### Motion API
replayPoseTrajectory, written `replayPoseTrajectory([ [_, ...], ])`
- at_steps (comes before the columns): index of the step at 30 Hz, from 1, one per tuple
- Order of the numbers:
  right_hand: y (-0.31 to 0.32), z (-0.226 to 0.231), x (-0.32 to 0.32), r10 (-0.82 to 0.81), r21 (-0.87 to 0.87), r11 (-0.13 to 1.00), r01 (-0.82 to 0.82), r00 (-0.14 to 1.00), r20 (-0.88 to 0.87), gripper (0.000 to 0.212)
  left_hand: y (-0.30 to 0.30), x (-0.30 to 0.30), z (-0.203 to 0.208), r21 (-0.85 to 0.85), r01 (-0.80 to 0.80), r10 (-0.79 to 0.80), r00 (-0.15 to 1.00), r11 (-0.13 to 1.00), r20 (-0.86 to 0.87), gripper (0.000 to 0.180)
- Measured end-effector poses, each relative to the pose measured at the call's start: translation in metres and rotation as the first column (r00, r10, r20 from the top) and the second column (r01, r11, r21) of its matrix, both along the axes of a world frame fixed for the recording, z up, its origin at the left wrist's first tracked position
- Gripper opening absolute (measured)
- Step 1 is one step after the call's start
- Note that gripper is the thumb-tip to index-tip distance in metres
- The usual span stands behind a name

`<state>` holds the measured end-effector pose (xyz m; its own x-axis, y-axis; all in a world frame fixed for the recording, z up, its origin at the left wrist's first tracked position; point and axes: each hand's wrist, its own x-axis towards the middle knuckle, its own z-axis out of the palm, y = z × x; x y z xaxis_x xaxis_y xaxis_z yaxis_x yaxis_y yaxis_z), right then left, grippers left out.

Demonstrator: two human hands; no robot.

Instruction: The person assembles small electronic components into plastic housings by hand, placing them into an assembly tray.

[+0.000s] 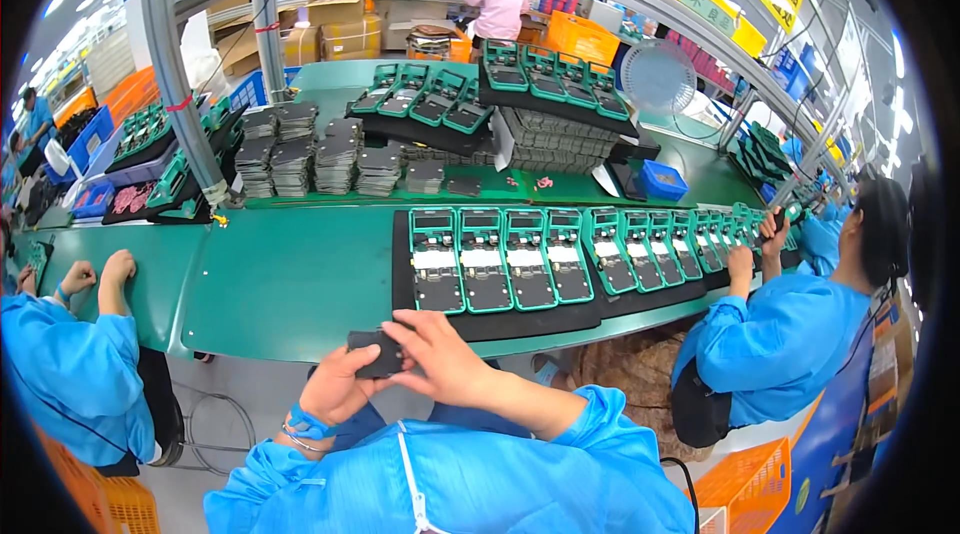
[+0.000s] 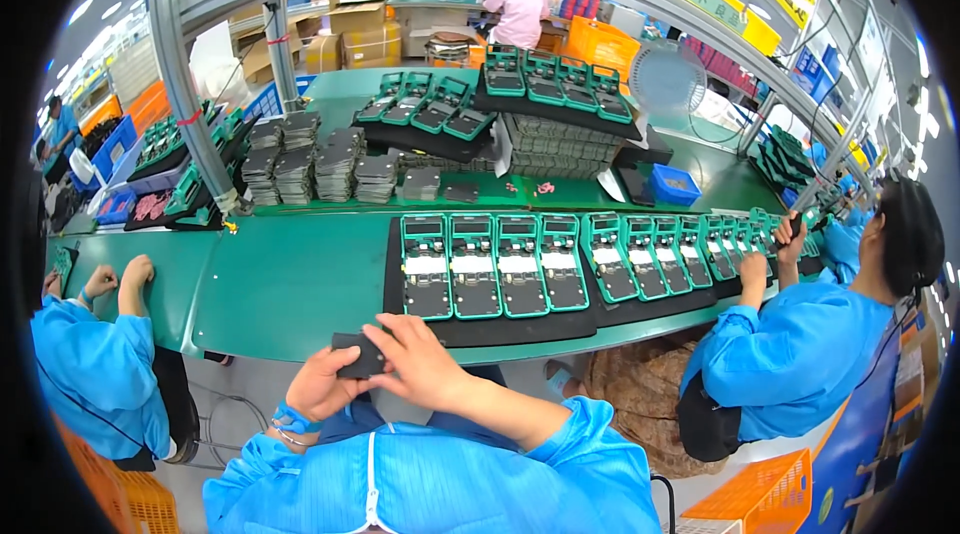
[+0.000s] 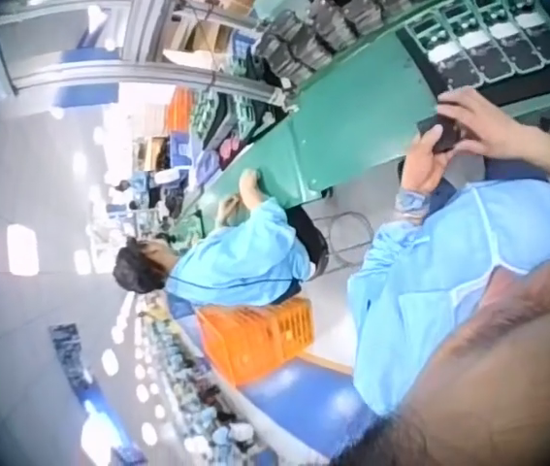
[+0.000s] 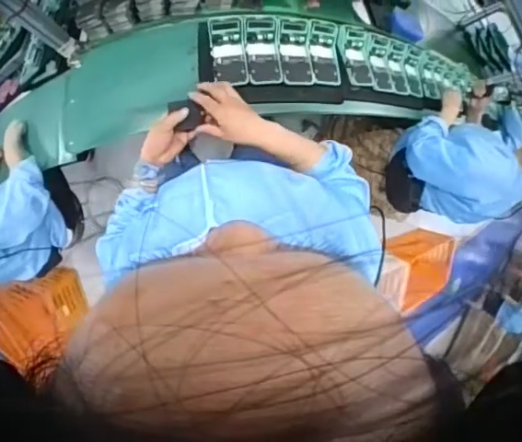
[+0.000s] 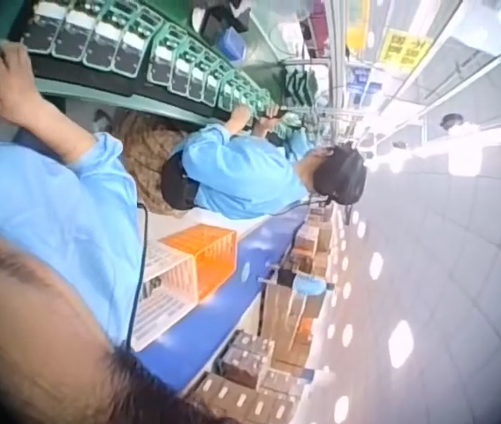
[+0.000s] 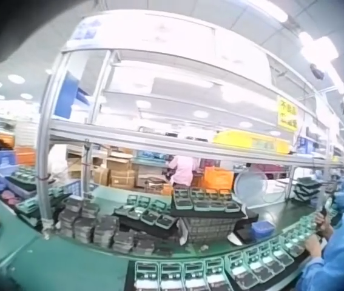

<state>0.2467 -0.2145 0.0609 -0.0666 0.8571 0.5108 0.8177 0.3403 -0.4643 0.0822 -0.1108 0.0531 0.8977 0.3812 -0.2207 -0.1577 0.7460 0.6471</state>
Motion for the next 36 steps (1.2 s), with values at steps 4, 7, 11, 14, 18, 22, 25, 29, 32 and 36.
replayPoseTrajectory([
  [4,0.017,-0.005,0.001,0.099,-0.106,0.99,-0.092,0.993,0.065,0.069,0.006,-0.003,-0.013,-0.162,-0.017,0.029,0.997,0.987,0.072,0.034],
  [7,0.023,-0.006,0.004,0.144,-0.192,0.972,-0.132,0.988,0.048,0.069,0.006,-0.005,-0.017,-0.113,-0.029,0.039,0.996,0.993,0.084,0.034],
  [11,0.032,0.0,0.012,0.173,-0.193,0.969,-0.152,0.98,0.098,0.07,0.014,-0.005,-0.022,-0.105,-0.07,0.079,0.994,0.992,0.078,0.035],
  [14,0.053,0.022,0.051,0.137,-0.154,0.98,-0.126,0.988,0.067,0.067,0.027,-0.012,-0.019,0.056,-0.195,0.19,0.978,0.979,0.089,0.038],
  [18,0.069,0.036,0.084,-0.139,-0.102,0.983,0.153,0.981,0.136,0.047,0.044,-0.025,-0.029,0.309,-0.407,0.412,0.91,0.86,0.051,0.035],
  [22,0.082,0.014,0.066,-0.009,-0.128,0.991,0.032,0.984,0.178,0.039,0.053,-0.019,-0.051,0.459,-0.514,0.551,0.832,0.724,0.062,0.032],
  [25,0.084,-0.008,0.04,0.093,-0.198,0.978,-0.065,0.987,0.134,0.04,0.053,-0.014,-0.057,0.522,-0.537,0.584,0.807,0.662,0.089,0.032],
  [29,0.091,-0.01,0.043,0.08,-0.12,0.991,-0.065,0.989,0.123,0.033,0.053,-0.018,-0.056,0.645,-0.47,0.541,0.835,0.603,0.102,0.033],
  [32,0.109,0.032,0.083,-0.13,-0.037,0.99,0.136,0.982,0.135,0.025,0.058,-0.022,-0.06,0.587,-0.462,0.506,0.857,0.664,0.102,0.034],
  [36,0.146,0.04,0.187,-0.485,-0.161,0.815,0.557,0.806,0.339,0.036,0.06,-0.019,-0.056,0.587,-0.443,0.482,0.871,0.678,0.101,0.034],
])
